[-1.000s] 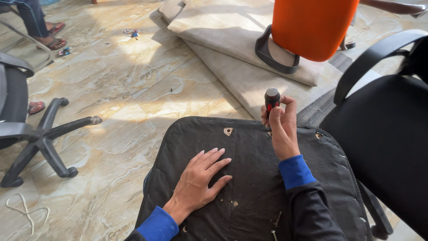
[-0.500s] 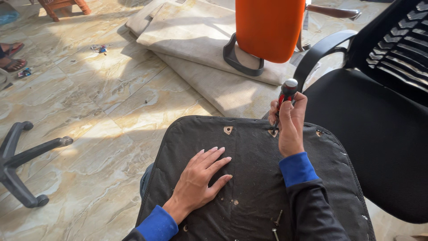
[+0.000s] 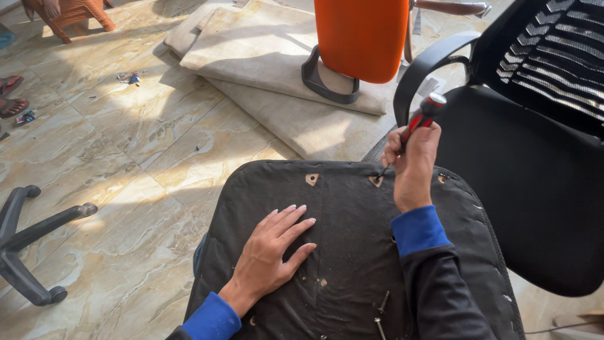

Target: The person uses a screwdriver to remove screws from the underside of a black upholstered chair seat. They unscrew fasteners one by one and place them on the seat surface.

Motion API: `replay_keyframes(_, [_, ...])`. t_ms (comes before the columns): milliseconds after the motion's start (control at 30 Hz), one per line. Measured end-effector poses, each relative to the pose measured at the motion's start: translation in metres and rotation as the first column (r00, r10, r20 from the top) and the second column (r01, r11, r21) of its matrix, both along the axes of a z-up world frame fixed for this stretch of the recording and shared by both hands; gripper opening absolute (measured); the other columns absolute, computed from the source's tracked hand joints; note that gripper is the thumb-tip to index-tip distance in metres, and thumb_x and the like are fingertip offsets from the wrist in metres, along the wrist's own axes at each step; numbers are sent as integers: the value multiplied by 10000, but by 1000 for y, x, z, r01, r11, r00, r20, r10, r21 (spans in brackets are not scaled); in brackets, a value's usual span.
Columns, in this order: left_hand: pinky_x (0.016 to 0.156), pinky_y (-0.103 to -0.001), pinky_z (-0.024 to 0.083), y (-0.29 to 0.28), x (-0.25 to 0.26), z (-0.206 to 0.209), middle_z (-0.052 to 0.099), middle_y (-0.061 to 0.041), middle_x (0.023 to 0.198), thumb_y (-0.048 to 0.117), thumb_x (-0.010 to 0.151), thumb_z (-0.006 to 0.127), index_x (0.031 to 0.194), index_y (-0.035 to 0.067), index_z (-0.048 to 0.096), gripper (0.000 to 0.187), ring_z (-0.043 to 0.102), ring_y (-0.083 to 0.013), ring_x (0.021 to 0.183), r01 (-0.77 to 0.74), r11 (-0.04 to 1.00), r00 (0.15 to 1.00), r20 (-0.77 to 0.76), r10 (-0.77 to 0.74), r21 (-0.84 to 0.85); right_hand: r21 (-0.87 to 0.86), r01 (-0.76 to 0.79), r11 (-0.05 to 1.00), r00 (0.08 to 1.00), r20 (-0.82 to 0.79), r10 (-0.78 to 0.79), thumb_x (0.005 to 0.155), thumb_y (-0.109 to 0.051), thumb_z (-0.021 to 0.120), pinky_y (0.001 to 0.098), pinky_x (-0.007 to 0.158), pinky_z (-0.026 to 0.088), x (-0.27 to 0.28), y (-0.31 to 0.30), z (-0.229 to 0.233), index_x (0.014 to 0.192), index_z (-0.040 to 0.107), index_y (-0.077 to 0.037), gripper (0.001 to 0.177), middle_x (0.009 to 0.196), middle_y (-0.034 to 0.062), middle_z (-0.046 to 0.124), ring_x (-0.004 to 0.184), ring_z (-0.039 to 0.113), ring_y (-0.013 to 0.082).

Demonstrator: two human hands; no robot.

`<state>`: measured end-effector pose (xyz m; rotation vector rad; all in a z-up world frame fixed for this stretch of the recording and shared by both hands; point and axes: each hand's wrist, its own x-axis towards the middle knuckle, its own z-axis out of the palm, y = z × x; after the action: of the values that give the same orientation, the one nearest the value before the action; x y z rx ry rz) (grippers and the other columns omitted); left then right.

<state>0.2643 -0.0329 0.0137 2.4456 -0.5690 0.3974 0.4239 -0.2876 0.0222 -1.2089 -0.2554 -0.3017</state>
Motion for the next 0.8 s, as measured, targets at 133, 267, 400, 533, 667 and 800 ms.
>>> replay_keyframes(133, [1157, -475, 366, -2, 3, 1, 614, -117, 1437, 374, 925, 707, 1289, 101, 690, 455, 519, -305, 1379, 18, 1000, 1000, 4, -18, 5, -125, 69, 990, 996, 57, -62, 1032, -704, 390, 272, 618, 489, -5, 0, 0, 1174, 420, -75, 646, 830, 29, 528, 696, 562, 114])
replay_keyframes(267, [1164, -476, 361, -8, 6, 0, 608, -121, 1442, 402, 937, 698, 1286, 110, 692, 456, 517, -301, 1384, 27, 1000, 1000, 8, -27, 16, -36, -7, 999, 998, 63, 10, 1071, -710, 359, 274, 651, 476, -7, -6, -2, 1199, 495, -34, 701, 832, 33, 512, 710, 528, 110])
replay_keyframes(400, [1166, -478, 352, -11, 11, -1, 609, -122, 1442, 426, 947, 680, 1295, 110, 690, 470, 515, -301, 1386, 26, 999, 1000, 3, -26, 31, 51, -61, 997, 998, 35, 59, 1052, -696, 334, 265, 642, 481, -6, -11, -4, 1244, 464, -66, 672, 812, 7, 470, 686, 506, 88])
replay_keyframes(533, [1166, -475, 349, -11, 19, -4, 612, -128, 1439, 430, 951, 670, 1289, 108, 694, 468, 515, -305, 1384, 29, 998, 999, -28, -28, 54, -102, -16, 995, 1000, 8, 17, 1063, -593, 412, 276, 637, 504, -15, -8, -13, 1205, 367, -127, 489, 851, 22, 488, 684, 521, 91])
replay_keyframes(667, [1162, -477, 353, -19, 27, -5, 618, -130, 1426, 429, 947, 674, 1278, 105, 701, 464, 522, -307, 1374, 56, 997, 998, -30, -54, 61, -119, 8, 993, 1000, 29, -5, 1082, -553, 396, 241, 596, 475, -14, -8, -19, 1172, 395, -115, 447, 861, 20, 501, 664, 501, 64])
replay_keyframes(800, [1160, -479, 357, -27, 38, -5, 622, -132, 1422, 414, 947, 679, 1272, 101, 705, 452, 525, -310, 1370, 88, 994, 996, -36, -86, 60, -60, 12, 998, 1000, 18, -11, 1106, -547, 363, 214, 558, 447, -9, -12, -21, 1193, 439, -92, 470, 847, 5, 492, 638, 484, 43])
